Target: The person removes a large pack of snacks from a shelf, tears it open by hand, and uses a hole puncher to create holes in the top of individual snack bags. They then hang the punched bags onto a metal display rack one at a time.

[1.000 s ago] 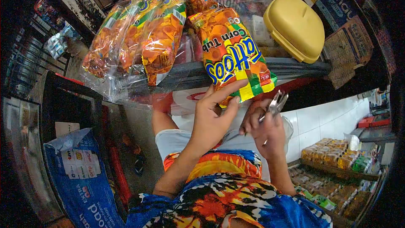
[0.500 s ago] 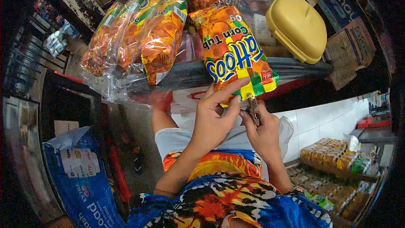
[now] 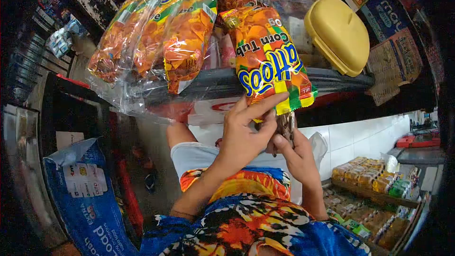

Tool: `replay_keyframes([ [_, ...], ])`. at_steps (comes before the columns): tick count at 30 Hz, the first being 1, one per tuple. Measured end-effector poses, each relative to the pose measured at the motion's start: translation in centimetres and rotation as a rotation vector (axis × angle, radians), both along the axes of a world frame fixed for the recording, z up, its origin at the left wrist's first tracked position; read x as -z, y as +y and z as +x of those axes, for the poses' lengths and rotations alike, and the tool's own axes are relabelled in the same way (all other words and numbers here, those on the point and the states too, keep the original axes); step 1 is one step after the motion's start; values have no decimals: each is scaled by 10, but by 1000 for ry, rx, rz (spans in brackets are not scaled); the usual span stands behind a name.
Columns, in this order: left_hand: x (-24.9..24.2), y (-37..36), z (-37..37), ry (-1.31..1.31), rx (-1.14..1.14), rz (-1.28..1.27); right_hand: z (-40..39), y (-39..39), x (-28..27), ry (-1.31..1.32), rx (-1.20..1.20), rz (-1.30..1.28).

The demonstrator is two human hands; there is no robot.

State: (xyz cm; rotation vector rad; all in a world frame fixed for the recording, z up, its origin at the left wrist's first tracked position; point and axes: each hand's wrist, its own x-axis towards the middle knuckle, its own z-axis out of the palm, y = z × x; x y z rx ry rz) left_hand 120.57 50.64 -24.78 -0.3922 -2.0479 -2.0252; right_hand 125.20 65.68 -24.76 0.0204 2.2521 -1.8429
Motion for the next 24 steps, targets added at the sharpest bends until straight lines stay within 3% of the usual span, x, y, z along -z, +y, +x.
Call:
replay_keyframes([
  [8, -6, 1, 1, -45, -26, 41, -3, 7, 0, -51, -48, -153],
  [14, -4, 4, 1, -56, -47, 37, 2, 24, 27, -196, 4, -825],
  [15, -4, 4, 1, -75, -49, 36, 4, 21, 25, -195, 6, -825],
  [17, -3, 5, 0, -75, -41, 52, 7, 7, 15, -276, 496, -948],
  [18, -3, 6, 0, -78, -35, 68, 8, 21, 22, -279, 340, -1065],
  [19, -3, 6, 1, -77, -35, 67, 7, 26, 26, -278, 339, -1067],
  [21, -5, 7, 2, -116, -17, 103, 2, 29, 29, -251, 219, -1325],
  [22, -5, 7, 2, -112, -19, 101, 0, 25, 27, -154, 197, -1161],
  [24, -3, 8, 3, -95, -23, 112, -2, 19, 25, -58, 126, -1075],
])
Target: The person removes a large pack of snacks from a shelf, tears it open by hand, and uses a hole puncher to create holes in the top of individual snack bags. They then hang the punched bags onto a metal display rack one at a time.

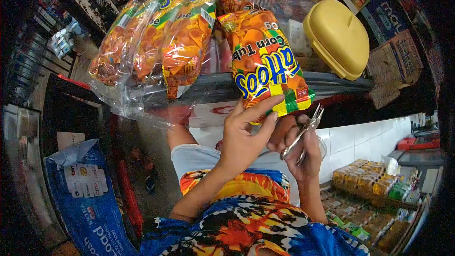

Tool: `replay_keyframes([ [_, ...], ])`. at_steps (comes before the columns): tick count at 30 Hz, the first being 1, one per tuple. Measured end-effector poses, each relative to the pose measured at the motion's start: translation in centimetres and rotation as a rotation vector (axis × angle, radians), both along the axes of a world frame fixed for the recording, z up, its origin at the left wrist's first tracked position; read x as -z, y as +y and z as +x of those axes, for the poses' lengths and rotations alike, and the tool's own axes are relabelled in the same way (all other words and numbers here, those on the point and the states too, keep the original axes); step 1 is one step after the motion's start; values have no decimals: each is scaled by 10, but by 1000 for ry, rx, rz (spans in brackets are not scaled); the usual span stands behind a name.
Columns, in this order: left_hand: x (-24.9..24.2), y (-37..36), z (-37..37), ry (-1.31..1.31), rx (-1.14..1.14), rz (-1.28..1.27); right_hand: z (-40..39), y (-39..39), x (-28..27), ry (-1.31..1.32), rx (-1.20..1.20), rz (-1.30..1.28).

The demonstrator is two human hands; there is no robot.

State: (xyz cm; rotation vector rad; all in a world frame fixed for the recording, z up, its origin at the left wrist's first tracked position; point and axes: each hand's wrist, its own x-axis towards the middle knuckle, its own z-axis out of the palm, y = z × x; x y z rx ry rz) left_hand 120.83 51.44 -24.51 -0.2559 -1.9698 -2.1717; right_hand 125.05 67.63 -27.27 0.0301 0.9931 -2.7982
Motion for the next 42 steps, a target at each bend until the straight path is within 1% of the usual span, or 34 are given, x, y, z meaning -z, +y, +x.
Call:
replay_keyframes([
  [1, 1, 0, 0, 3, -2, -2, -1, -4, -1, 106, -12, 96],
  [2, 3, 0, 0, -4, -9, -15, 3, -11, -1, 111, 72, 297],
  [3, 3, 0, 0, -11, -14, -28, 5, -14, -3, 114, 73, 295],
  [5, 2, 0, 0, 13, -16, -48, 8, -19, -6, 197, 146, 1107],
  [6, 1, 0, 0, 33, -22, -67, 6, -22, -3, 232, 204, 1167],
  [7, 1, 0, 0, 36, -18, -66, 6, -23, -4, 232, 209, 1168],
  [9, -1, -1, 1, 21, -21, -75, 5, -24, -6, 146, 93, 1218],
  [10, -1, -1, 1, 24, -23, -75, 4, -24, -6, 173, 119, 1252],
  [11, 1, -1, 2, -17, -12, -41, 3, -24, -7, 178, 120, 1251],
  [12, 1, -1, 2, -58, -2, -7, 3, -24, -8, 220, 147, 1311],
  [13, 1, -1, 3, -52, -4, -8, 2, -24, -9, 263, 176, 1369],
  [15, 0, -1, 3, -46, -9, -38, 0, -24, -10, 301, 189, 1392],
  [16, 1, -1, 3, -61, -11, -3, 1, -24, -10, 331, 199, 1415],
  [17, 1, -1, 3, -54, -12, -3, 2, -25, -12, 338, 202, 1415],
  [19, 0, -1, 3, -16, -25, -39, 5, -28, -17, 251, 161, 1419],
  [23, -2, -2, 3, -30, -20, -51, 4, -28, -15, 265, 158, 1420],
  [25, -2, -1, 4, -42, -24, -38, 4, -25, -9, 315, 159, 1478],
  [27, -2, -1, 5, -57, -31, -24, 4, -25, -9, 323, 158, 1481],
  [31, 4, -2, 4, -29, -33, -47, 2, -26, -12, 292, 165, 1486],
  [35, 2, -3, 4, -40, -20, -65, -3, -31, -22, 262, 200, 1437],
  [37, 3, -3, 4, -11, -21, -70, -7, -33, -25, 338, 237, 1465],
  [39, 4, -4, 4, 12, -23, -76, -13, -36, -27, 344, 229, 1440],
  [42, 3, -5, 5, -44, 6, -33, -15, -39, -28, 342, 210, 1430],
])
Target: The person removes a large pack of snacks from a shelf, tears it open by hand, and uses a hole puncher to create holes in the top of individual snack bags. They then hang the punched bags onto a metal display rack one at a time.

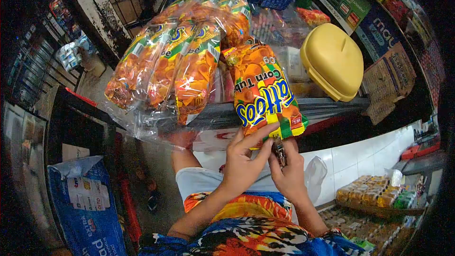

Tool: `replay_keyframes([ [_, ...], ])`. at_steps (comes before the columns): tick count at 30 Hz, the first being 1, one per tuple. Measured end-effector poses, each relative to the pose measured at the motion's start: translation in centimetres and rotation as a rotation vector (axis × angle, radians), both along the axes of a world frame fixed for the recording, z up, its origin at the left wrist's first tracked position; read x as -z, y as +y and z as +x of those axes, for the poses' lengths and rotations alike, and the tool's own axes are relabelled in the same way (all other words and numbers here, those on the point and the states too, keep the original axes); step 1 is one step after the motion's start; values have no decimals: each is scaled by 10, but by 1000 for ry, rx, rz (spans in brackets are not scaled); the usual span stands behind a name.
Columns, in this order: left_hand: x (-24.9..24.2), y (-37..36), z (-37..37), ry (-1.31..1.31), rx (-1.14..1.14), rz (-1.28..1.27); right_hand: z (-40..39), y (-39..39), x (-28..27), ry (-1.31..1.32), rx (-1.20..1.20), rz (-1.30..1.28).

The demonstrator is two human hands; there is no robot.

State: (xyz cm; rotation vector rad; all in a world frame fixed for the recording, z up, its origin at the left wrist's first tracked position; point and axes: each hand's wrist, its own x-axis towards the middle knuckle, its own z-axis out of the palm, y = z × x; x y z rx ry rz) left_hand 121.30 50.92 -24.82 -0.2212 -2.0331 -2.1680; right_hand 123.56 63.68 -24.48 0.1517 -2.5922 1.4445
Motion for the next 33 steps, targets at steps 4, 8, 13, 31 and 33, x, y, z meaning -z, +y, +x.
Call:
replay_keyframes([
  [4, 1, -1, 0, -15, 14, 4, -2, -1, 2, -6, 6, 2],
  [8, 1, -1, -1, 33, -1, 9, -3, 1, 9, -16, 7, -14],
  [13, -3, -3, -1, 16, 2, 15, -3, 0, 11, -42, 11, -32],
  [31, -4, -3, -1, 19, -25, -16, -5, 3, 11, 14, 16, 34],
  [33, -4, -3, -1, 10, -17, -31, -5, 5, 11, -7, 13, 40],
])
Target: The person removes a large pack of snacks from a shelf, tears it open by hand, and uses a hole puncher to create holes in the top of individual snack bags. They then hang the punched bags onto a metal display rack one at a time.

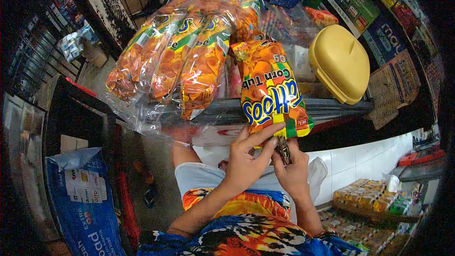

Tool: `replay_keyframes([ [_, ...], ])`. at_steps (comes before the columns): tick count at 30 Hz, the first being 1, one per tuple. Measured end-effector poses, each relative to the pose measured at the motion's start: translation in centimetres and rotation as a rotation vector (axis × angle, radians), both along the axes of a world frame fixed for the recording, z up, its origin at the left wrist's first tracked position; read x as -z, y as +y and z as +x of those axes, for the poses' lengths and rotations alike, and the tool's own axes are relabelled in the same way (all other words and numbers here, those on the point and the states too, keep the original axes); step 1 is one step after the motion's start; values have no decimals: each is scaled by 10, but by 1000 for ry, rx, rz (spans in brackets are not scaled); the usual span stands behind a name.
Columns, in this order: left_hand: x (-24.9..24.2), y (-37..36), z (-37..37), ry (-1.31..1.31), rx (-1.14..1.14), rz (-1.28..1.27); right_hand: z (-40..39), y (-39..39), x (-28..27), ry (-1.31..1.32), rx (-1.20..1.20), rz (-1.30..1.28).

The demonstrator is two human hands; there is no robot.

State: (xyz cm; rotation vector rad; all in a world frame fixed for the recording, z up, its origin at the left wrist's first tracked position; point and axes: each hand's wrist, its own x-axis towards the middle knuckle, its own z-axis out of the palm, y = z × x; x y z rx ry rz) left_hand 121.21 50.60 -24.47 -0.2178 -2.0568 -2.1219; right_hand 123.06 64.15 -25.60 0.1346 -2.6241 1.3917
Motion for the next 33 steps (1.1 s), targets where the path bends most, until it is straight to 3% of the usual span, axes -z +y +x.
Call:
replay_keyframes([
  [16, 4, -1, 0, -75, 54, 112, 3, -3, 1, 6, 38, -37],
  [19, 9, -1, -2, 30, 44, 100, 2, -6, 2, 57, 39, -38],
  [25, 11, 0, -1, -68, 64, 123, 1, -1, 6, 82, 5, 12],
  [31, 10, 1, -2, 41, 25, 46, 0, -2, 6, 134, -2, 19],
  [33, 7, 1, 0, -63, 50, 125, 0, -2, 6, 157, -5, 23],
])
